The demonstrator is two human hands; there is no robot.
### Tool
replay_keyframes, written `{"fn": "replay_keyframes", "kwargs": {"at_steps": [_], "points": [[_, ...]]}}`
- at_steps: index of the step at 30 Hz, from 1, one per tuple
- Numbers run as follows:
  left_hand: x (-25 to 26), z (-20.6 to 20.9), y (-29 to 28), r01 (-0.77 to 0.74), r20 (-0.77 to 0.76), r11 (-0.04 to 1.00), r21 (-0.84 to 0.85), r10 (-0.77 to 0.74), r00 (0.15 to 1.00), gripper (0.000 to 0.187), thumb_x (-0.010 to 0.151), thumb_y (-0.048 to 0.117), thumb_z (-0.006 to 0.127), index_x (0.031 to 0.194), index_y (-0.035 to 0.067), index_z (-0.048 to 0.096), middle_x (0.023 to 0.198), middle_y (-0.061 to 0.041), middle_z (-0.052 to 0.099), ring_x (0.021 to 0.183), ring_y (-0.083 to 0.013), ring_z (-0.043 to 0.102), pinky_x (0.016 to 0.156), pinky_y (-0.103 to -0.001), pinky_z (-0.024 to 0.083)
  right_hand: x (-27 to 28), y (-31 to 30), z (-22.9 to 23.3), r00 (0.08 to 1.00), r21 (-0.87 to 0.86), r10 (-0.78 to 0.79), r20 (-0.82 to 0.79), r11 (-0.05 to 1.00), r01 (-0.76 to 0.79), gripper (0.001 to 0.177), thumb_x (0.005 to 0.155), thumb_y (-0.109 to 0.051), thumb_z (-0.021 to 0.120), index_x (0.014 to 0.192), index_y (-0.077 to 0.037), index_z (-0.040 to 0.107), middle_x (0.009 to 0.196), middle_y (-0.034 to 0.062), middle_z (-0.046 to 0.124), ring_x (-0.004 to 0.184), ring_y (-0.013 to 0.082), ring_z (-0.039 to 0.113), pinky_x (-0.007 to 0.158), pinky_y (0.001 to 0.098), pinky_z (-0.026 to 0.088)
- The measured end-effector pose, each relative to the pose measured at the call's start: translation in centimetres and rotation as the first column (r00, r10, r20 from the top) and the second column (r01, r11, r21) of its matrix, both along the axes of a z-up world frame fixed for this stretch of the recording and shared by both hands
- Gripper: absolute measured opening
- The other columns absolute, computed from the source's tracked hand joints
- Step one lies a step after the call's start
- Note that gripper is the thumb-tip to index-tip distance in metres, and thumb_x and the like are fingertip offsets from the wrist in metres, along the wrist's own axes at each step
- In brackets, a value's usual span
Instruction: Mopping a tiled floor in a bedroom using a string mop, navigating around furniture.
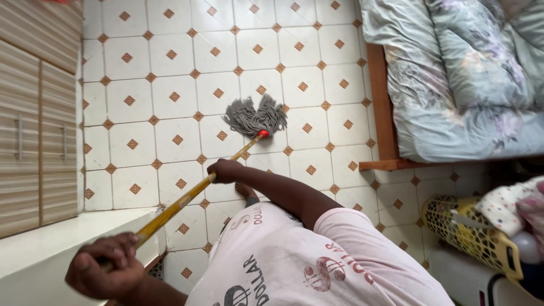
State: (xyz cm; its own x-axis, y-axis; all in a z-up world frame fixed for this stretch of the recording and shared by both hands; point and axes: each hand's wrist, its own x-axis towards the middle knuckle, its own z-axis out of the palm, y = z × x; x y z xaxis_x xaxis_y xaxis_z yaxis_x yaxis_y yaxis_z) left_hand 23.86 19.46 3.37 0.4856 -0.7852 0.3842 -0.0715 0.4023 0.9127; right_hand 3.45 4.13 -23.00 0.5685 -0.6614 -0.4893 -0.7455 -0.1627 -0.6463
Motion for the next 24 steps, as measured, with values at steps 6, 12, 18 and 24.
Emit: {"fn": "replay_keyframes", "kwargs": {"at_steps": [6,12,18,24], "points": [[-6.8,-2.6,-0.3,0.122,-0.089,0.992,0.019,-0.12,0.989,0.056,0.111,0.042,0.054,0.069,0.005,0.044,0.055,-0.009,0.036,0.047,-0.0222,0.042,0.054,-0.04,0.051,-9.6,3.1,-3.3,0.978,-0.062,-0.205,-0.041,0.977,0.202,0.018,0.087,-0.038,0.07,0.099,-0.025,0.068,0.101,0.0041,0.071,0.098,0.0263,0.068,0.071,0.0457,0.053],[-14.4,-6.9,1.2,0.36,-0.093,0.933,-0.033,-0.361,0.928,0.055,0.113,0.031,0.041,0.065,0.005,0.046,0.052,-0.009,0.04,0.049,-0.0231,0.049,0.061,-0.04,0.054,-20.5,8.3,-4.5,0.899,-0.106,-0.437,-0.002,0.894,0.434,0.016,0.088,-0.027,0.067,0.103,-0.023,0.07,0.105,0.0086,0.075,0.107,0.0352,0.068,0.085,0.0519,0.053],[-22.1,-9.2,6.2,0.535,-0.115,0.843,-0.055,-0.537,0.836,0.054,0.11,0.021,0.038,0.06,0.006,0.052,0.048,-0.008,0.045,0.051,-0.0246,0.058,0.064,-0.039,0.057,-29.6,15.2,-9.5,0.789,-0.087,-0.612,-0.057,0.79,0.607,0.019,0.086,-0.027,0.07,0.105,-0.03,0.07,0.115,0.0065,0.074,0.121,0.0327,0.066,0.103,0.0527,0.054],[-26.9,-6.2,9.7,0.731,-0.14,0.678,-0.073,-0.733,0.666,0.056,0.107,0.02,0.041,0.054,0.007,0.05,0.044,-0.005,0.037,0.041,-0.0198,0.045,0.054,-0.036,0.05,-34.0,22.6,-9.3,0.669,-0.098,-0.733,-0.125,0.68,0.727,0.013,0.089,-0.024,0.07,0.1,-0.03,0.068,0.118,0.0017,0.069,0.123,0.0284,0.064,0.104,0.0514,0.054]]}}
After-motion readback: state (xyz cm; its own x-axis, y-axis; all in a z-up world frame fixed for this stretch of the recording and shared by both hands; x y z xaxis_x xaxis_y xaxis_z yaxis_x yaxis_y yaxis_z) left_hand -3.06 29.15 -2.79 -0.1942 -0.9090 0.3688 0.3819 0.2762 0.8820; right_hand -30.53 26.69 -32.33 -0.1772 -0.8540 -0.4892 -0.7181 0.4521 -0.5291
